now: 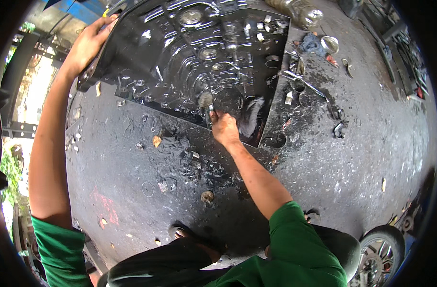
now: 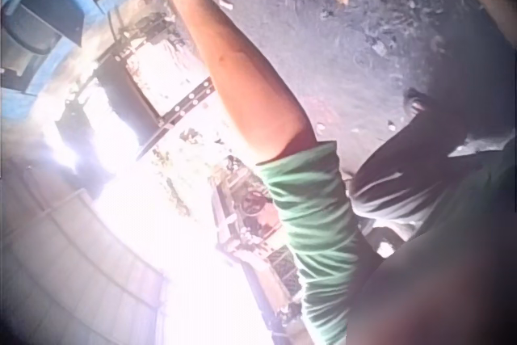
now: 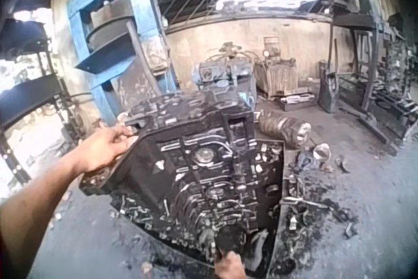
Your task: The person uses a yellow-handled scraper to remove grime from a large black engine part. They repeatedly scrape and wipe the surface, focusing on different areas of the part.
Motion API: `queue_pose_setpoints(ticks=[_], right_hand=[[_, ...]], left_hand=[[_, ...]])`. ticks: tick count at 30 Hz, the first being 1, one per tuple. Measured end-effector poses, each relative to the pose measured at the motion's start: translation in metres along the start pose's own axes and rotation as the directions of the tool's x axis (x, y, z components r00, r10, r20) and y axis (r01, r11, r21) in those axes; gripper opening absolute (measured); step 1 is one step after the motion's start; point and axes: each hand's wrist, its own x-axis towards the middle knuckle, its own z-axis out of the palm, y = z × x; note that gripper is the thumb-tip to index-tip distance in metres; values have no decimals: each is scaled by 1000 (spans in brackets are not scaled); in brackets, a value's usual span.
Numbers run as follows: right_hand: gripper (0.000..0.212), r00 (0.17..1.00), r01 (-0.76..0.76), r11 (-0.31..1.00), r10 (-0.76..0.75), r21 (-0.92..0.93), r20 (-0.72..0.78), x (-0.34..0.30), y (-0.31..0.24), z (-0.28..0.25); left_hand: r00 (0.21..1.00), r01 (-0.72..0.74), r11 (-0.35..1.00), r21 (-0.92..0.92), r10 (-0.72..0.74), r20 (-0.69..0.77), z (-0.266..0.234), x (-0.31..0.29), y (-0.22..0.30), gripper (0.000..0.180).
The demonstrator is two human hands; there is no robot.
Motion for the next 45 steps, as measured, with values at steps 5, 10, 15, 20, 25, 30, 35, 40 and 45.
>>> queue_pose_setpoints(ticks=[5,10,15,20,25,30,35,40,45], right_hand=[[39,996,-26,990,13,-142,-89,-1,-14,26],[49,950,251,792,-91,-556,300,2,-8,7],[43,921,330,754,-124,-568,370,7,-41,-25],[38,862,443,567,-55,-695,504,13,-73,-19],[35,796,558,491,-89,-669,599,28,-49,-87],[28,992,-78,907,28,-414,-124,35,-10,-202],[16,855,260,686,164,679,-492,62,-38,-182],[38,589,631,575,81,521,-804,103,-106,-143],[38,441,642,595,229,484,-868,108,-136,-146]], left_hand=[[1000,14,998,-67,-14,10,-1,0,12,63],[977,209,977,-29,-208,35,-4,-9,30,57],[997,78,996,-46,-77,32,-6,-9,33,63],[993,75,997,-13,-73,92,-10,-8,29,68],[993,97,995,-18,-96,69,-9,-12,32,70],[937,155,933,-324,-242,-250,-11,-28,44,60],[941,233,888,-396,-309,-138,-11,-33,29,56],[928,214,861,-462,-327,-180,-4,-22,21,53],[942,267,892,-366,-321,-95,-7,-26,39,40]])
